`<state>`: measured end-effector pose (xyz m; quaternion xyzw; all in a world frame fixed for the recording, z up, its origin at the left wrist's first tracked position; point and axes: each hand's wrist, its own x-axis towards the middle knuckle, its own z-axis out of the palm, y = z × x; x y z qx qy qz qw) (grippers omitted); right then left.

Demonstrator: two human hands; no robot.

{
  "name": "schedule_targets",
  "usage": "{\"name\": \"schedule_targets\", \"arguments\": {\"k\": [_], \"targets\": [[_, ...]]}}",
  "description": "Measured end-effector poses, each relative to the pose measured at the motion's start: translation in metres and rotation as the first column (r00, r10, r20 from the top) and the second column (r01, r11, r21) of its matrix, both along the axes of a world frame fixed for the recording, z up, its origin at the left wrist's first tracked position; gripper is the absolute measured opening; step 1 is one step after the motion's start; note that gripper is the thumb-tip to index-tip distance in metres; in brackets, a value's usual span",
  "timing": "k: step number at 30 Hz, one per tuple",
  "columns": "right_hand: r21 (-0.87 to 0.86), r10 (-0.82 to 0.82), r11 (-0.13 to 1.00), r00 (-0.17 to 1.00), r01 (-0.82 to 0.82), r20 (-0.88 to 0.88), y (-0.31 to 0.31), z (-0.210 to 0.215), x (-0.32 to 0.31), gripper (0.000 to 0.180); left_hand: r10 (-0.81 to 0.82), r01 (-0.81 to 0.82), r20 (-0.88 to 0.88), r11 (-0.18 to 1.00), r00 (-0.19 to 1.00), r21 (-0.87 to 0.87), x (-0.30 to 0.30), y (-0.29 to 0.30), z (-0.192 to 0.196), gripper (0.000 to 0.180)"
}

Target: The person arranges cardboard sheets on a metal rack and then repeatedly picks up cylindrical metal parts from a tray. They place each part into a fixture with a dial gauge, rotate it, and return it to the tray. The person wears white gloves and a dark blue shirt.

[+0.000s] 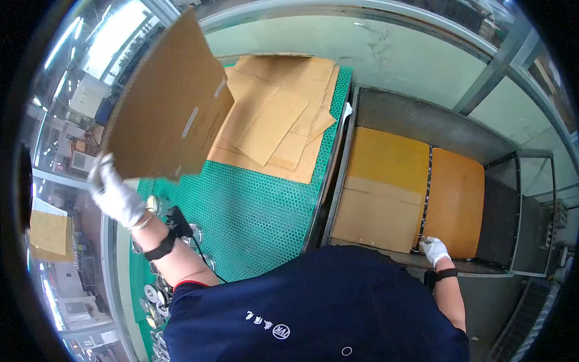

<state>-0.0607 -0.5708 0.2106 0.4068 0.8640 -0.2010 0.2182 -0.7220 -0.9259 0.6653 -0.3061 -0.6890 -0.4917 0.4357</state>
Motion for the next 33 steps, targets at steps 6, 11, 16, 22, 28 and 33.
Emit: {"name": "schedule_targets", "arguments": {"k": [6,11,16,22,28,33], "targets": [[-0.141,-0.248,0.967,0.917,0.214,-0.313,-0.001,0.144,-0.127,0.033,0.021,-0.023,0.016,0.989,1.000,0.149,0.010,-0.058,0.037,0.033],[-0.398,-0.364,0.907,0.736,0.140,-0.570,-0.026,0.226,-0.172,0.043,-0.345,0.170,0.489,0.915,0.802,0.367,-0.012,-0.028,-0.011,0.043],[-0.922,-0.913,0.269,0.231,-0.279,-0.337,-0.039,0.262,-0.183,0.050,-0.944,0.250,0.313,0.331,0.109,0.910,-0.001,0.044,-0.082,0.048],[-0.609,-0.656,0.751,0.386,0.253,-0.649,-0.045,0.256,-0.175,0.082,-0.921,0.013,0.387,0.388,0.054,0.922,0.049,0.126,-0.130,0.040],[0.531,0.223,0.685,0.551,0.499,-0.804,-0.037,0.339,-0.152,0.112,-0.332,0.294,-0.024,0.865,0.943,-0.407,0.127,0.154,-0.088,0.034],[0.752,0.431,0.641,0.737,0.156,-0.521,-0.047,0.385,-0.142,0.094,-0.773,0.857,0.542,-0.003,-0.329,0.516,0.264,0.200,-0.098,0.012]]}}
